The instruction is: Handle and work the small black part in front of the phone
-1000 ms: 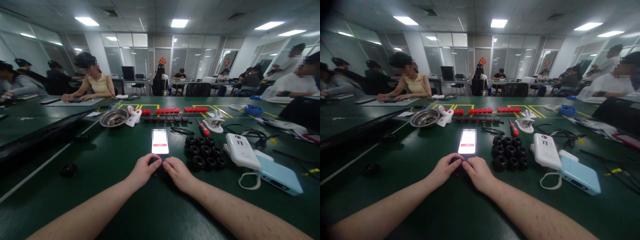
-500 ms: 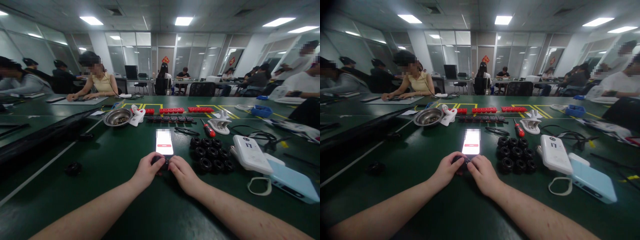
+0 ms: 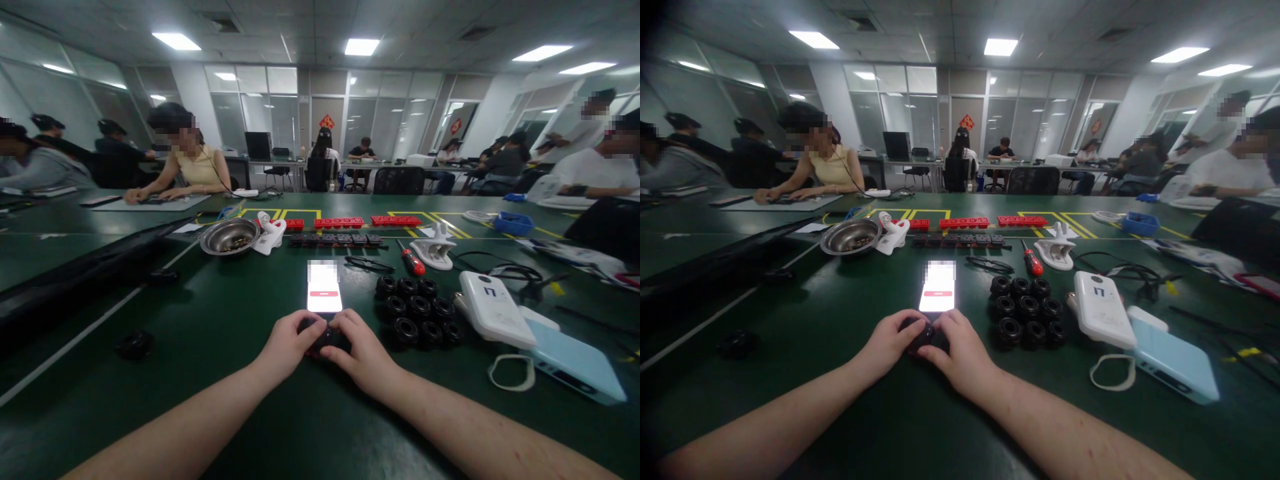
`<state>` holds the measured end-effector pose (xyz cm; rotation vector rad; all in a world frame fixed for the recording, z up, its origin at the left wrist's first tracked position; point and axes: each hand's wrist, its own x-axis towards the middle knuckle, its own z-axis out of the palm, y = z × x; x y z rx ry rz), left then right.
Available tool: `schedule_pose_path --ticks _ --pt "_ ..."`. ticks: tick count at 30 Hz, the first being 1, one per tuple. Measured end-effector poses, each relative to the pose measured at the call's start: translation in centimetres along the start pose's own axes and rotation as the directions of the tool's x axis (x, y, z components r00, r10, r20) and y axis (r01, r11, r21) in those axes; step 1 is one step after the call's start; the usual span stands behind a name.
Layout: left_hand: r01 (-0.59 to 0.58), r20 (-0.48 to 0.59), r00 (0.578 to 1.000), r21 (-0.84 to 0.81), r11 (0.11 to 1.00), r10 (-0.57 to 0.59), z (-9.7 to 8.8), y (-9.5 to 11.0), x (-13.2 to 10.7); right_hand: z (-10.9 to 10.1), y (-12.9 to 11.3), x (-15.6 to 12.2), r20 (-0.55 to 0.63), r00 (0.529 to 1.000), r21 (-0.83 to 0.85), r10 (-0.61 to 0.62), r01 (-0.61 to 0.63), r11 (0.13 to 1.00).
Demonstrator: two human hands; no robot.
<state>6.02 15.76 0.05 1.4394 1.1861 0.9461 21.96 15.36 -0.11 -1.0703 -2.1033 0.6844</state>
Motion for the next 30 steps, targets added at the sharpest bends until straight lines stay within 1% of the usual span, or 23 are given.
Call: schedule_pose_path --ticks 3,6,9,13,15,17,20,24,27,30 --pt "-0.015 -0.027 1.0 -0.017 1.0 0.014 0.07 0.16 -0.1 0.03 -0.14 0.02 -0.008 1.0 -0.003 0.0 0.0 1.0" --pt "-0.059 -0.044 0.997 -0.032 0.998 0.058 0.18 0.42 -0.34 -0.04 -0.11 -0.01 -0.002 1.0 -0.027 0.013 -0.013 1.0" --pt "-0.093 -0.049 0.995 -0.02 0.995 0.092 0.32 0.56 -0.57 -0.08 0.18 -0.02 0.014 1.0 -0.036 -0.005 0.006 0.999" --pt "-0.082 0.02 0.996 -0.028 0.996 0.083 0.4 0.34 -0.57 -0.01 0.6 0.05 0.016 0.999 -0.021 -0.029 0.029 0.999" --pt "-0.051 0.061 0.997 -0.038 0.998 0.053 0.33 0.19 -0.44 0.04 0.64 0.07 0.006 1.0 -0.014 -0.016 0.016 1.0" --pt "-0.025 0.077 0.997 -0.043 0.999 0.028 0.19 0.13 -0.29 0.07 0.53 0.05 -0.011 1.0 -0.003 0.006 -0.006 1.0" --pt "-0.012 0.047 0.999 -0.004 1.0 0.012 -0.01 0.28 -0.14 0.06 0.22 -0.01 -0.036 0.999 0.008 0.02 -0.02 1.0" --pt "-0.064 -0.04 0.997 0.096 0.993 0.068 -0.02 0.64 -0.27 -0.04 -0.05 -0.01 -0.074 0.997 -0.002 -0.016 0.016 1.0" --pt "-0.1 -0.037 0.994 0.047 0.994 0.101 0.15 0.74 -0.6 -0.12 0.06 0.02 -0.08 0.996 -0.014 -0.027 0.026 1.0" --pt "-0.127 -0.026 0.992 -0.003 0.992 0.126 0.31 0.57 -0.81 -0.12 0.35 0.02 -0.034 0.998 -0.042 -0.045 0.043 0.998"
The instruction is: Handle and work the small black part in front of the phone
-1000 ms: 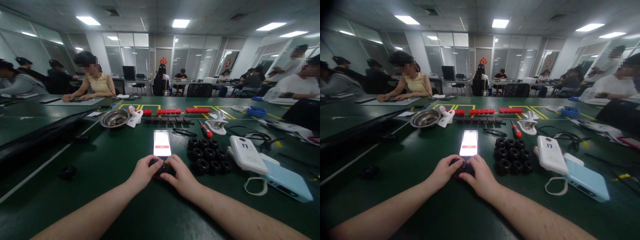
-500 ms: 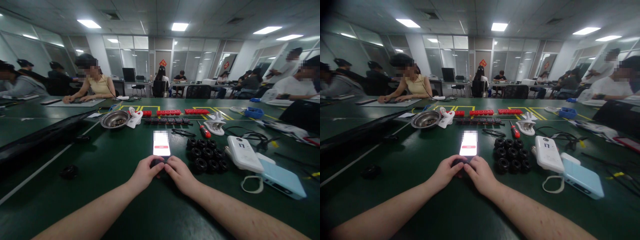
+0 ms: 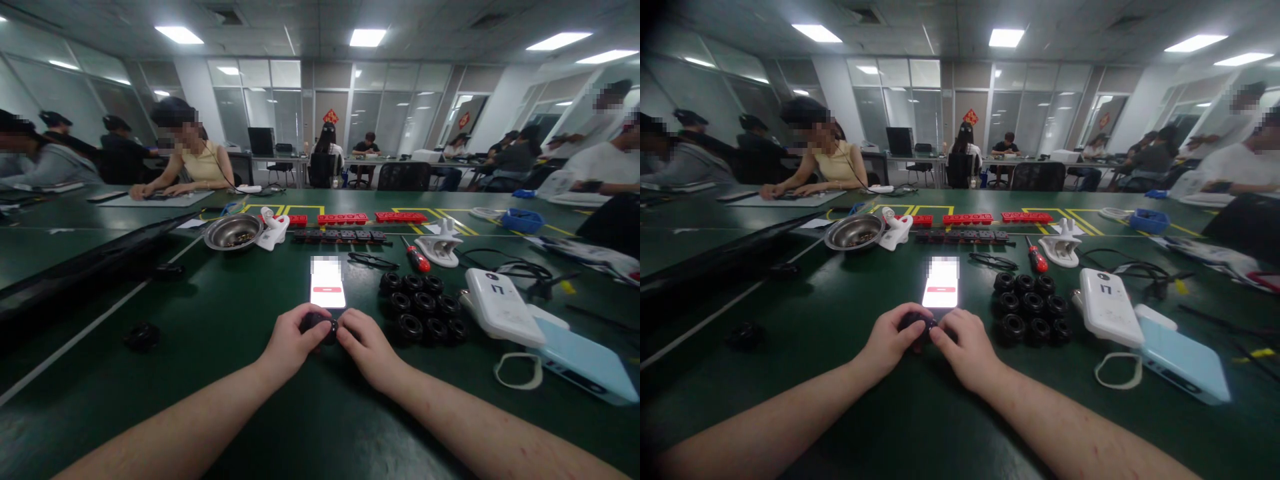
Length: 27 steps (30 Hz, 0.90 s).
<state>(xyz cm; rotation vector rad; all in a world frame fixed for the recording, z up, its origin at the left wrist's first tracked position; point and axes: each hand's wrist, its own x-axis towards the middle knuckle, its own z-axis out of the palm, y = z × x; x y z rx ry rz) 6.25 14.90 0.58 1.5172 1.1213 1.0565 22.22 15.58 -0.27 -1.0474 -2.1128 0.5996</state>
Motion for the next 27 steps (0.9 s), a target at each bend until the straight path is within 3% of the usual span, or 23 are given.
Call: schedule_pose_path --ticks 6,10,18,27 --pt "0.093 0.096 0.992 -0.065 0.994 -0.086 -0.2 -0.8 0.7 0.0 0.0 -0.1 -0.04 0.999 -0.047 0.015 -0.017 0.999" --pt "0.149 0.054 0.988 -0.081 0.986 -0.145 -0.3 -0.8 1.0 -0.1 -0.4 -0.2 -0.064 0.998 -0.029 0.003 -0.004 1.0" --pt "0.045 -0.007 0.999 -0.087 0.995 -0.045 -0.1 -0.2 0.3 0.2 0.5 0.0 0.02 1.0 -0.016 0.005 -0.005 1.0" --pt "0.112 0.095 0.99 -0.087 0.99 -0.103 -0.3 -0.8 0.9 0.1 0.1 0.0 -0.017 1.0 -0.105 0.001 -0.003 0.994"
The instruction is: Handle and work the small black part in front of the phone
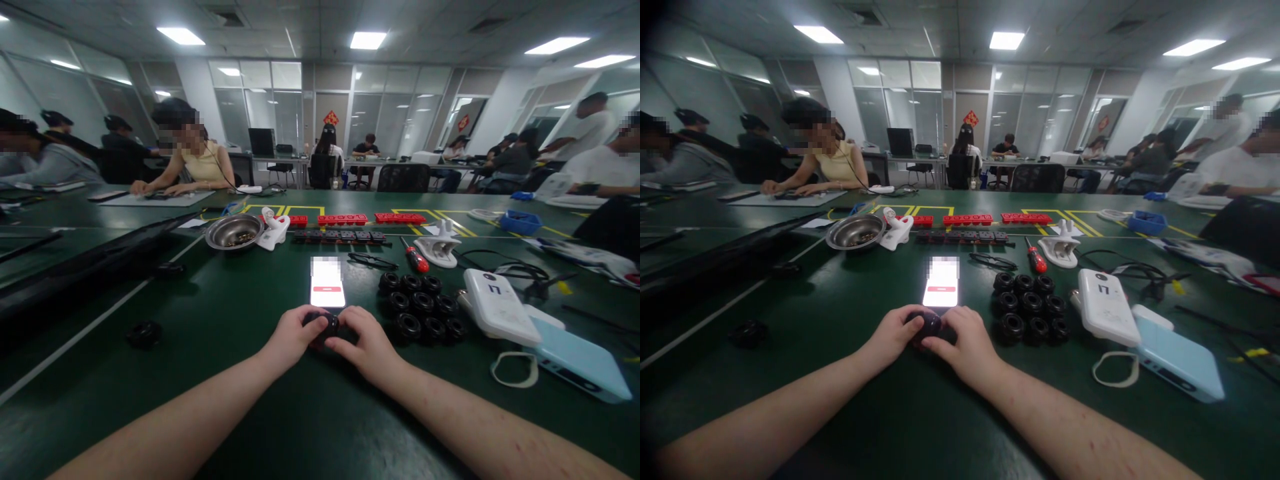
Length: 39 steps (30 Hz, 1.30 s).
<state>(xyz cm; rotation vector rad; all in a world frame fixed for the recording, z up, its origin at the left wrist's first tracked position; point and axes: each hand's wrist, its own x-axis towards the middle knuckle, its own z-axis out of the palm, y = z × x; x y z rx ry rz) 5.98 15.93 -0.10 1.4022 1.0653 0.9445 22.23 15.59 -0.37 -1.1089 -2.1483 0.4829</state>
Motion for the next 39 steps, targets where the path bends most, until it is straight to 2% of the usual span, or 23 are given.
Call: schedule_pose_path --ticks 5,13,18,21,24,27,33,36,39 --pt "-0.016 -0.091 0.996 0.075 0.997 0.022 0.1 0.6 -0.4 0.1 -0.2 -0.1 0.019 1.0 0.028 0.018 -0.019 0.999" --pt "-0.088 -0.086 0.992 0.063 0.994 0.094 0.7 0.3 -0.9 0.0 0.3 0.0 0.017 1.0 0.065 0.001 -0.002 0.998" --pt "-0.039 -0.051 0.998 0.008 0.999 0.039 0.3 0.0 -0.2 0.1 0.1 0.0 -0.014 0.999 0.117 0.049 -0.047 0.992" --pt "0.0 -0.062 0.998 0.016 1.0 0.001 0.1 -0.1 0.0 0.1 -0.2 -0.2 -0.044 0.998 0.139 0.035 -0.028 0.99" --pt "-0.036 -0.087 0.995 0.094 0.995 0.045 0.1 0.2 -0.2 0.1 -0.5 -0.3 -0.042 0.999 0.136 0.024 -0.019 0.99" --pt "-0.125 -0.087 0.986 0.159 0.979 0.14 0.4 0.5 -0.7 0.0 -0.4 -0.3 -0.026 0.999 0.133 0.043 -0.04 0.99" --pt "-0.112 -0.089 0.989 0.049 0.993 0.116 0.5 0.3 -0.9 -0.1 0.3 0.0 0.013 0.999 0.221 0.032 -0.034 0.975" --pt "-0.139 -0.081 0.987 0.033 0.99 0.141 0.5 0.1 -0.8 0.0 0.4 0.1 0.07 0.998 0.219 0.009 -0.024 0.975" --pt "-0.119 -0.041 0.992 0.011 0.993 0.119 0.4 0.1 -0.7 0.0 0.2 0.2 0.125 0.992 0.232 0.03 -0.059 0.971"
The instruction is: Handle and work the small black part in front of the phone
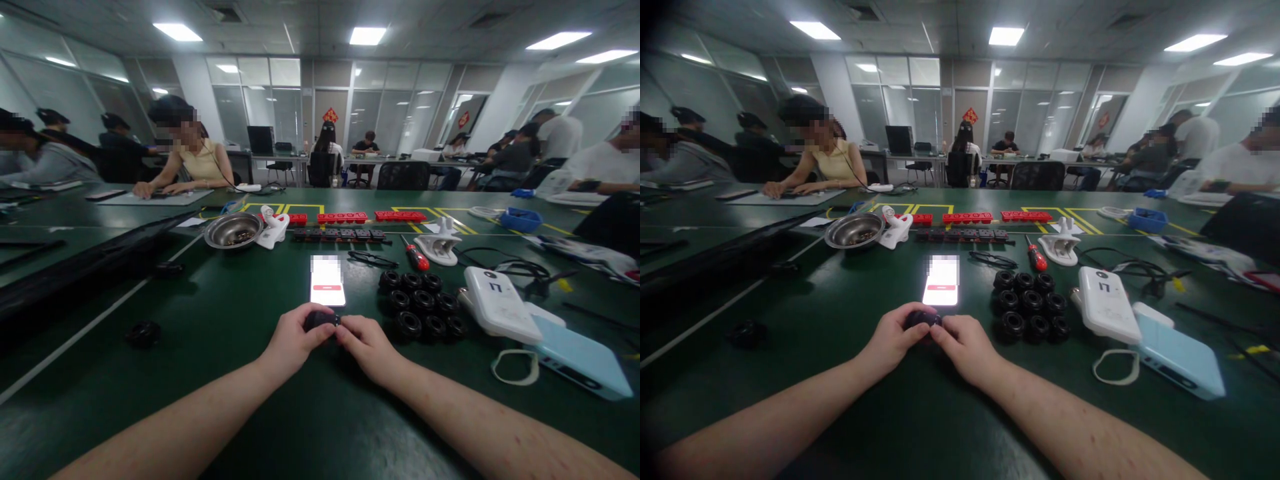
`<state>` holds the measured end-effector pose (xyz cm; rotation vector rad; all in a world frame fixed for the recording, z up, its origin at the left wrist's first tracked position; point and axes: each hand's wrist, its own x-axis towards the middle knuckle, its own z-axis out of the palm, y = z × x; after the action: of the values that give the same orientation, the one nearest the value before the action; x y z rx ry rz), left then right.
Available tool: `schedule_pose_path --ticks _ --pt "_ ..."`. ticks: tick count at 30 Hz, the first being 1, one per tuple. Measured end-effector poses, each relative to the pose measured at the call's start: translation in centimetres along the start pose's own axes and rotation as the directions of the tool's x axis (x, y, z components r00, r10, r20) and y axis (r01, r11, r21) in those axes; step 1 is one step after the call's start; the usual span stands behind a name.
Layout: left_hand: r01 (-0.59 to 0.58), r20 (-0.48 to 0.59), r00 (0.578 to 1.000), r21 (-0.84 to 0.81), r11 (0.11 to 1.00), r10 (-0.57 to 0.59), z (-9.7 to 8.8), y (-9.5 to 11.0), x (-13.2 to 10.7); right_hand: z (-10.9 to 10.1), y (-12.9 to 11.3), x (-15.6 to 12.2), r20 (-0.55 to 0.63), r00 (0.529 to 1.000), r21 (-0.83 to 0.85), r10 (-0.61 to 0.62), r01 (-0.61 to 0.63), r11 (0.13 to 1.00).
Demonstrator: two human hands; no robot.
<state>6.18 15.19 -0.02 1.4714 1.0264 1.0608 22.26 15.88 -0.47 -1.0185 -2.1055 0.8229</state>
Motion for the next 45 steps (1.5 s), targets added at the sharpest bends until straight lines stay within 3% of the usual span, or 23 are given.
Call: schedule_pose_path --ticks 4,14,19,22,29,37,45 --pt "0.064 0.027 0.998 -0.052 0.997 -0.063 -0.18 0.06 0.24 0.04 -0.3 -0.09 -0.046 0.998 0.018 0.051 -0.051 0.999" --pt "0.13 -0.154 0.977 -0.098 0.987 -0.144 -0.08 0.25 0.7 -0.13 -0.25 -0.21 -0.022 1.0 -0.024 -0.001 0.0 1.0" --pt "0.043 -0.051 0.998 -0.025 0.999 -0.044 0.07 -0.03 0.39 -0.07 -0.02 -0.09 -0.038 0.999 -0.033 0.033 -0.034 0.999" --pt "0.044 0.013 0.999 -0.015 0.999 -0.044 0.0 -0.04 0.24 0.01 0.09 -0.02 -0.02 0.998 -0.004 0.058 -0.058 0.998" --pt "0.077 -0.048 0.996 0.067 0.995 -0.074 -0.2 0.44 0.35 0.2 -0.51 -0.29 -0.093 0.994 0.038 0.051 -0.047 0.998" --pt "0.082 -0.077 0.993 -0.035 0.996 -0.084 0.12 0.63 0.06 0.08 0.02 -0.15 -0.174 0.982 0.027 0.068 -0.065 0.998" --pt "0.069 0.039 0.997 -0.021 0.997 -0.068 0.07 0.02 0.25 0.0 0.34 0.21 -0.098 0.995 -0.047 0.001 -0.006 0.999"
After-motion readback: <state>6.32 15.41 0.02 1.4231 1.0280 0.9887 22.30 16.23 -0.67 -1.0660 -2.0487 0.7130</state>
